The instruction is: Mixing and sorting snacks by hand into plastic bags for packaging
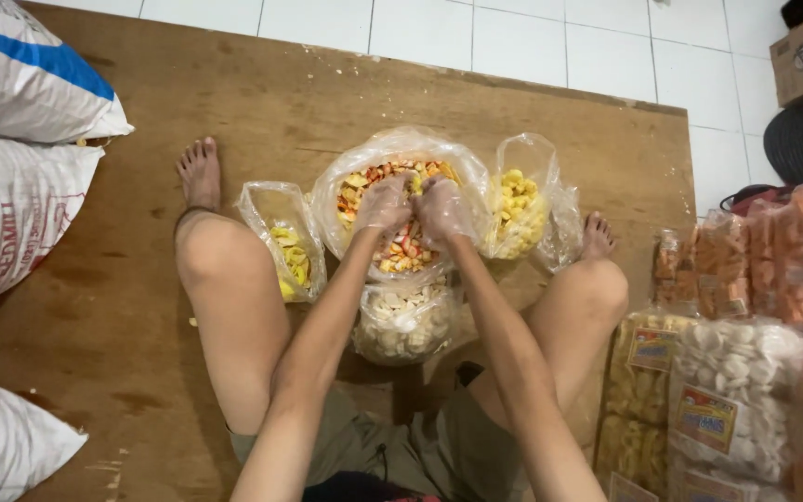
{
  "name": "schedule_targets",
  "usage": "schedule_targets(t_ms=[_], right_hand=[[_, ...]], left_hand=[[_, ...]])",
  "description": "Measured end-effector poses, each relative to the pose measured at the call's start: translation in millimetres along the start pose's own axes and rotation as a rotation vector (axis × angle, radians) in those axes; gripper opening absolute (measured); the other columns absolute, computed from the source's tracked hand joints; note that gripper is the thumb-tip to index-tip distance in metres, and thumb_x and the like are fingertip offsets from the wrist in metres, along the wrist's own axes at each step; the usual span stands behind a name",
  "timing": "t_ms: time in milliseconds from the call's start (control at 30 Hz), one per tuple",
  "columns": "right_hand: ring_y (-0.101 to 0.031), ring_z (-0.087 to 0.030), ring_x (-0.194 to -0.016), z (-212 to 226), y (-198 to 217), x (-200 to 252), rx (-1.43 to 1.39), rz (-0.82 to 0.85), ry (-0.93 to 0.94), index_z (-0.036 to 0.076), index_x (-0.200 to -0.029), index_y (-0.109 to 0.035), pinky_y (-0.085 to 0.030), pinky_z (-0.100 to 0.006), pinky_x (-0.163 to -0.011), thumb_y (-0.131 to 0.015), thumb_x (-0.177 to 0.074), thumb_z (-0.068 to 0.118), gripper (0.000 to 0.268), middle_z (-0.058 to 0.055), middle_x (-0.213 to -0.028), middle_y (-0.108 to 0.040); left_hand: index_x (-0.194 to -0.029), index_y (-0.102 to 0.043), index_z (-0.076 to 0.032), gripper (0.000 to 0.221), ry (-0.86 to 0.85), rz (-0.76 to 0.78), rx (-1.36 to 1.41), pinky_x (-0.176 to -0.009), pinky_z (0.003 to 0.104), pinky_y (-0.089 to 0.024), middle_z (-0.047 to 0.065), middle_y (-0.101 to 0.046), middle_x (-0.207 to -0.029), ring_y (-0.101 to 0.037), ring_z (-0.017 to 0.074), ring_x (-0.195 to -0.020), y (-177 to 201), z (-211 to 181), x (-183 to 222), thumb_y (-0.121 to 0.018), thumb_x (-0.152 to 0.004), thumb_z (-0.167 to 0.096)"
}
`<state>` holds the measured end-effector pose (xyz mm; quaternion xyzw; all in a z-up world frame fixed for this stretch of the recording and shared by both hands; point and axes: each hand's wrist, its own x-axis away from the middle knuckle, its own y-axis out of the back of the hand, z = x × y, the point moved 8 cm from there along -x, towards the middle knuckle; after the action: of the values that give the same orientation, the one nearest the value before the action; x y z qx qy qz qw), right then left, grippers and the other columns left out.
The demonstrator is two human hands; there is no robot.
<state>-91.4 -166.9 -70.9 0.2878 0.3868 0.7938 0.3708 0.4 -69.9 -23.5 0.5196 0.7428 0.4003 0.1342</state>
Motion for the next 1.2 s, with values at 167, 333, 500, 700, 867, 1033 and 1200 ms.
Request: schedule_targets(t_ms=[167,333,500,700,867,1033,1200], right_hand=[[-0.073,-0.030,-0.100,16.5,28.6,-8.5,-0.054,0.013,0.038,0.017,-0.107,-0.074,-0.057,-0.043,-0.085,-0.078,-0.079,0.027,0.030,-0.008,-0.096,-0.077],[-0.072,-0.034,-0.106,38.7,35.5,-18.4,0.003,0.049,0.125,0.016,-0.116,-0.077,-0.056,-0.046,-0.092,-0.074,-0.079,0.026,0.038,-0.011,-0.105,-0.078],[-0.073,-0.026,-0.099,103.4,30.9,-1.6,0.087,0.032,0.358,0.033,-0.108,-0.080,-0.057,-0.043,-0.078,-0.070,-0.080,0.048,0.033,0.000,-0.097,-0.078],[-0.071,-0.043,-0.096,195.9,51.2,88.0,-0.234,0.051,0.574,0.002,-0.104,-0.076,-0.055,-0.054,-0.079,-0.080,-0.084,0.026,0.032,-0.023,-0.095,-0.075],[-0.074,-0.037,-0.093,222.4,25.8,125.9,-0.292,0.165,0.644,0.009,-0.107,-0.079,-0.058,-0.046,-0.076,-0.074,-0.086,0.019,0.023,-0.018,-0.092,-0.077],[-0.073,-0.042,-0.085,248.4,15.4,158.4,-0.239,0.279,0.694,0.008,-0.106,-0.078,-0.054,-0.052,-0.070,-0.070,-0.084,0.016,0.024,-0.021,-0.080,-0.075],[-0.074,-0.025,-0.072,240.2,29.0,155.0,-0.253,0.375,0.567,0.019,-0.111,-0.080,-0.057,-0.042,-0.066,-0.069,-0.084,0.019,0.029,-0.011,-0.073,-0.075]], left_hand=[[-0.126,-0.062,-0.011,0.036,-0.094,-0.049,-0.022,-0.109,0.049,-0.050,0.019,-0.073,-0.113,-0.067,0.0356,-0.118,-19.9,14.7,-20.7,-0.048,-0.095,-0.026],[-0.107,-0.071,-0.003,0.036,-0.229,-0.121,-0.140,-0.100,0.048,-0.054,0.020,-0.075,-0.101,-0.071,0.0370,-0.108,28.0,-14.2,-7.7,-0.049,-0.085,-0.022],[-0.110,-0.071,0.016,0.043,-0.247,-0.127,-0.175,-0.101,0.056,-0.051,0.036,-0.072,-0.108,-0.067,0.0489,-0.113,43.4,8.4,-8.3,-0.048,-0.089,-0.012],[-0.086,-0.081,-0.020,0.027,0.071,-0.192,-0.555,-0.076,0.047,-0.062,0.005,-0.079,-0.088,-0.077,0.0286,-0.094,89.2,87.4,-25.6,-0.067,-0.080,-0.042],[-0.079,-0.079,-0.033,0.014,0.235,-0.133,-0.649,-0.071,0.047,-0.063,-0.006,-0.077,-0.081,-0.077,0.0210,-0.089,106.3,146.8,-23.9,-0.075,-0.070,-0.043],[-0.082,-0.080,-0.032,0.015,0.269,-0.117,-0.498,-0.079,0.047,-0.063,-0.004,-0.078,-0.084,-0.077,0.0236,-0.094,131.2,125.8,41.5,-0.073,-0.072,-0.040],[-0.085,-0.081,-0.031,0.016,0.284,-0.078,-0.338,-0.086,0.047,-0.062,-0.002,-0.079,-0.087,-0.076,0.0262,-0.099,158.4,78.7,81.8,-0.072,-0.073,-0.037]])
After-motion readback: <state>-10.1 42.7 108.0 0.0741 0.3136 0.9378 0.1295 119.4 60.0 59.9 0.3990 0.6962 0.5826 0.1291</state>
